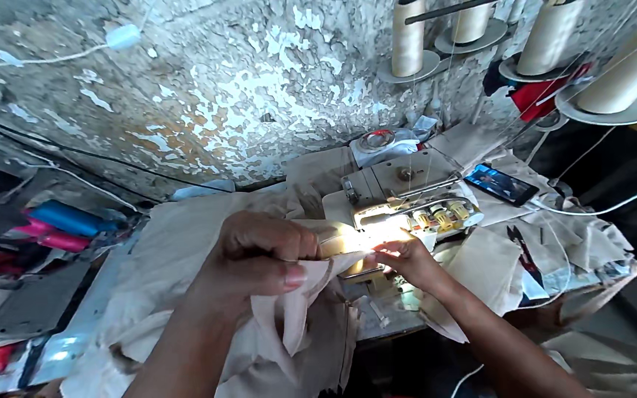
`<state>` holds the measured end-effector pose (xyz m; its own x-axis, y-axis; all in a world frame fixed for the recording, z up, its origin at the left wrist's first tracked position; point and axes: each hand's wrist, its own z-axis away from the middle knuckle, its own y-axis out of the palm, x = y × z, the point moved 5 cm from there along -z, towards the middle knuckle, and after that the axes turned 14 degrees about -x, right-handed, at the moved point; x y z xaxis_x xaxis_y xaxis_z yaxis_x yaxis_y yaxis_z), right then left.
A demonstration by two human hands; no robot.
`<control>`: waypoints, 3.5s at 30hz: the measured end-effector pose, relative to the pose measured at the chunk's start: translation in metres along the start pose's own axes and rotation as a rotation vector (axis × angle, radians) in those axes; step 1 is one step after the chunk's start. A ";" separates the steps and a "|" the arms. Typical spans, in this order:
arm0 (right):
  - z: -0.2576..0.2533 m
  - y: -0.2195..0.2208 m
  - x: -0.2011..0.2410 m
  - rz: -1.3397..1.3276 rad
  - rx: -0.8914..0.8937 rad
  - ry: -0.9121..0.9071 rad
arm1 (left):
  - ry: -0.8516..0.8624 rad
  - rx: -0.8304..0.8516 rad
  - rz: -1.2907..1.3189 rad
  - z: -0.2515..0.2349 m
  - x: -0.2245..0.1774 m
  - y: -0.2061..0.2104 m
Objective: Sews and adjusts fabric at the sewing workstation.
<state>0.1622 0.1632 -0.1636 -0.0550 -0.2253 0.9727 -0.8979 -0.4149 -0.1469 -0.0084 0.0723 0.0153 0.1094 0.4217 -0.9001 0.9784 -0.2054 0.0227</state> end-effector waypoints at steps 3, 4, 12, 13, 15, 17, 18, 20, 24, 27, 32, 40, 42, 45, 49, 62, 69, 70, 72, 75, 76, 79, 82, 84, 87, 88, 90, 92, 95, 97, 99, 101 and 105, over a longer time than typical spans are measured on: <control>0.021 -0.003 -0.017 -0.100 0.122 0.079 | -0.006 -0.001 -0.232 -0.002 -0.006 0.006; 0.028 -0.003 -0.025 -0.169 0.144 0.129 | -0.006 0.033 -0.325 -0.003 -0.007 0.011; 0.055 0.004 -0.062 -0.329 0.067 0.195 | -0.171 0.245 -0.441 0.005 0.010 0.039; 0.055 0.005 -0.063 -0.327 0.064 0.187 | -0.174 0.243 -0.431 0.006 0.011 0.039; 0.053 0.006 -0.064 -0.321 0.059 0.187 | -0.172 0.250 -0.426 0.009 0.014 0.040; 0.049 0.008 -0.065 -0.312 0.060 0.192 | -0.172 0.258 -0.421 0.011 0.018 0.040; 0.047 0.009 -0.066 -0.297 0.064 0.194 | -0.176 0.260 -0.417 0.012 0.020 0.040; 0.042 0.008 -0.070 -0.270 0.086 0.180 | -0.187 0.256 -0.420 0.014 0.025 0.041; 0.035 0.006 -0.070 -0.300 0.187 0.078 | -0.233 0.267 -0.413 0.018 0.036 0.043; 0.036 0.007 -0.069 -0.315 0.252 0.092 | -0.265 0.295 -0.447 0.022 0.046 0.046; 0.040 0.008 -0.072 -0.354 0.243 0.118 | -0.320 0.293 -0.450 0.024 0.062 0.044; 0.039 0.009 -0.072 -0.350 0.239 0.130 | -0.398 0.307 -0.523 0.024 0.082 0.040; 0.038 0.009 -0.071 -0.339 0.238 0.132 | -0.440 0.311 -0.544 0.024 0.089 0.038; 0.037 0.008 -0.071 -0.332 0.242 0.112 | -0.474 0.318 -0.580 0.023 0.098 0.036; 0.038 0.009 -0.071 -0.324 0.241 0.130 | -0.490 0.354 -0.675 0.021 0.111 0.033; 0.034 0.005 -0.067 -0.238 0.153 0.087 | -0.314 0.452 -1.012 0.008 0.141 0.028; 0.018 0.005 -0.069 -0.144 0.157 0.101 | -0.125 0.312 -1.187 -0.002 0.138 -0.020; 0.015 0.005 -0.070 -0.141 0.164 0.113 | -0.109 0.297 -1.213 -0.004 0.138 -0.027; 0.012 0.006 -0.069 -0.123 0.171 0.152 | -0.188 0.294 -1.238 -0.010 0.133 -0.037; 0.008 0.008 -0.069 -0.114 0.183 0.185 | -0.285 0.243 -1.159 -0.015 0.127 -0.035; 0.008 0.008 -0.071 -0.119 0.183 0.172 | -0.358 0.213 -1.049 -0.015 0.126 -0.029; 0.009 0.009 -0.073 -0.084 0.171 0.145 | -0.530 0.248 -0.782 -0.010 0.129 -0.011; 0.010 0.008 -0.076 -0.076 0.123 0.044 | -0.582 0.318 -0.961 -0.011 0.128 -0.019; 0.010 0.009 -0.077 -0.079 0.082 -0.002 | -0.494 0.309 -1.182 -0.014 0.121 -0.028; 0.010 0.011 -0.077 -0.080 0.062 -0.010 | -0.387 0.252 -1.262 -0.015 0.110 -0.028; 0.011 0.011 -0.076 -0.067 0.057 -0.008 | -0.398 0.228 -1.183 -0.015 0.108 -0.023; 0.015 0.008 -0.074 0.009 0.009 -0.069 | -0.490 0.202 -0.918 -0.009 0.110 -0.010; 0.023 0.006 -0.071 0.178 -0.112 -0.289 | -0.605 0.219 -0.678 0.001 0.115 0.003; 0.033 0.007 -0.068 0.322 -0.253 -0.496 | -0.743 0.308 -0.683 0.008 0.114 0.008; 0.032 0.008 -0.067 0.264 -0.252 -0.403 | -0.781 0.325 -0.771 0.007 0.107 0.009; 0.031 0.009 -0.069 0.226 -0.240 -0.343 | -0.794 0.343 -0.829 0.009 0.101 0.017; 0.033 0.009 -0.071 0.226 -0.231 -0.333 | -0.789 0.364 -0.853 0.010 0.099 0.027; 0.035 0.008 -0.071 0.231 -0.221 -0.329 | -0.770 0.294 -0.846 0.009 0.103 0.026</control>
<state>0.1742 0.1455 -0.2400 -0.1548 -0.5726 0.8051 -0.9522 -0.1309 -0.2761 0.0266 0.1023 -0.0805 -0.7876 -0.1017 -0.6077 0.5995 -0.3547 -0.7175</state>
